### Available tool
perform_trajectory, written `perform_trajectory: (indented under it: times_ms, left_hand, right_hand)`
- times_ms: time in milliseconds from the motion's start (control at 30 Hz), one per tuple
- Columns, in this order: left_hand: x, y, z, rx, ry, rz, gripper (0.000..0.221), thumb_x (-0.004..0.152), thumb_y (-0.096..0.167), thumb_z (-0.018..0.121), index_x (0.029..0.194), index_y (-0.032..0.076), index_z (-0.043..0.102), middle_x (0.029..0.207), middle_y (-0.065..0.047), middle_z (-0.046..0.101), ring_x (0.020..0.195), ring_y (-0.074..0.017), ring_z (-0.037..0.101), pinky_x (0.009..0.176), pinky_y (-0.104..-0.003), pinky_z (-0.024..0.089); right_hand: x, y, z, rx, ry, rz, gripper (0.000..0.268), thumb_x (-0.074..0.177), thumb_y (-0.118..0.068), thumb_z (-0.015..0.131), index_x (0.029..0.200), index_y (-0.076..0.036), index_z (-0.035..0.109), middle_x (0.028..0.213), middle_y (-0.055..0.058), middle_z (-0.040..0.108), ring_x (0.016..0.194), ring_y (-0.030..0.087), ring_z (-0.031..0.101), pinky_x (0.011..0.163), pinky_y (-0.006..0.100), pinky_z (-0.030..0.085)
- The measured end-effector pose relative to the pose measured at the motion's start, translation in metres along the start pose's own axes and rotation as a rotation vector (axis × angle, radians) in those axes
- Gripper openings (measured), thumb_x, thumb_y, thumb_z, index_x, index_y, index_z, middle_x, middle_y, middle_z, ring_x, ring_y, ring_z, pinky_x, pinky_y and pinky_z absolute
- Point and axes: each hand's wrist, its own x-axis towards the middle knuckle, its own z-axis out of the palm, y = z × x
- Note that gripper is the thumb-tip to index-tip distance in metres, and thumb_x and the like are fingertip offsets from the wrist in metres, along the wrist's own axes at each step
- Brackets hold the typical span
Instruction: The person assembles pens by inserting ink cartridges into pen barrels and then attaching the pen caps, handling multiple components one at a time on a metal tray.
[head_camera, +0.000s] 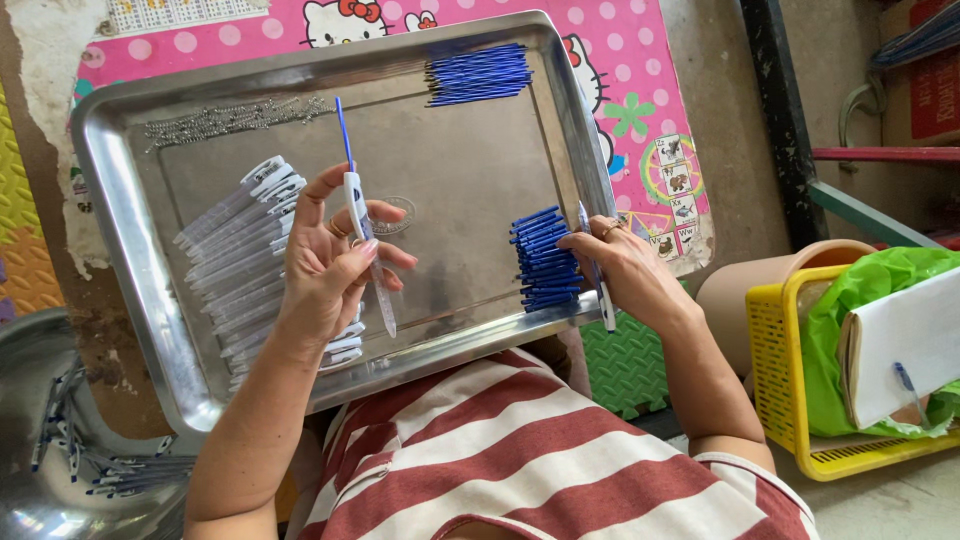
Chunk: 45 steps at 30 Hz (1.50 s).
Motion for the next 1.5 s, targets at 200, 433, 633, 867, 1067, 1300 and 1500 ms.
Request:
perform_trajectory:
  times_ms: [200,433,633,867,1067,1300,1500]
  left_hand:
    - [0.001,-0.009,0.007,-0.002,-0.079,-0.035,0.081,0.092,-0.011,0.058,0.161,0.014,0.026,0.123,-0.032,0.065,0.085,-0.0417,0.08,0.06,-0.041,0.072]
    - [0.002,-0.012,0.009,-0.046,-0.175,-0.083,0.079,0.091,-0.011,0.061,0.162,0.004,0.031,0.115,-0.032,0.068,0.082,-0.0431,0.08,0.06,-0.043,0.071]
    - [0.007,-0.007,0.018,-0.08,-0.095,-0.068,0.072,0.098,-0.003,0.062,0.162,0.004,0.029,0.118,-0.031,0.071,0.082,-0.0388,0.08,0.061,-0.039,0.071]
    - [0.015,-0.008,-0.003,-0.029,0.053,0.015,0.056,0.107,0.039,0.053,0.148,0.0,0.053,0.108,-0.025,0.075,0.089,-0.0313,0.08,0.07,-0.038,0.07]
    - [0.016,-0.015,-0.005,0.285,0.244,0.209,0.031,0.108,0.016,0.061,0.132,-0.003,0.069,0.071,-0.01,0.064,0.058,-0.0114,0.064,0.053,-0.023,0.059]
    - [0.014,-0.011,-0.008,0.566,0.38,0.355,0.026,0.104,0.022,0.072,0.116,0.001,0.08,0.06,-0.004,0.058,0.051,-0.0046,0.051,0.049,-0.016,0.044]
    - [0.012,-0.006,-0.002,0.622,0.477,0.44,0.021,0.103,0.021,0.073,0.114,0.005,0.082,0.073,-0.003,0.065,0.059,-0.0012,0.047,0.056,-0.018,0.043]
  right_hand:
    - [0.038,-0.042,-0.023,0.103,0.205,-0.136,0.021,0.1,-0.008,0.069,0.119,-0.018,0.072,0.109,0.008,0.069,0.095,0.034,0.072,0.08,0.042,0.059]
    - [0.138,-0.098,-0.013,0.182,0.503,-0.604,0.028,0.113,-0.02,0.054,0.124,-0.01,0.077,0.14,0.019,0.067,0.131,0.043,0.065,0.106,0.048,0.053]
    - [0.159,-0.071,0.023,0.115,0.55,-0.645,0.012,0.102,-0.011,0.074,0.111,-0.013,0.081,0.108,0.011,0.074,0.102,0.034,0.072,0.085,0.041,0.057]
    - [0.162,-0.067,0.053,0.559,0.282,-0.5,0.008,0.099,-0.006,0.075,0.107,-0.007,0.077,0.089,0.012,0.069,0.08,0.034,0.071,0.077,0.043,0.057]
    - [0.158,-0.076,0.056,0.678,0.111,-0.468,0.012,0.101,-0.006,0.071,0.111,-0.006,0.076,0.084,0.013,0.066,0.074,0.032,0.069,0.071,0.04,0.055]
    - [0.158,-0.084,0.048,0.674,0.005,-0.481,0.013,0.101,-0.005,0.069,0.113,-0.003,0.075,0.086,0.016,0.067,0.075,0.035,0.07,0.07,0.043,0.056]
    - [0.159,-0.078,0.054,0.641,-0.02,-0.47,0.012,0.101,-0.008,0.071,0.112,-0.007,0.076,0.086,0.013,0.068,0.077,0.033,0.072,0.071,0.041,0.057]
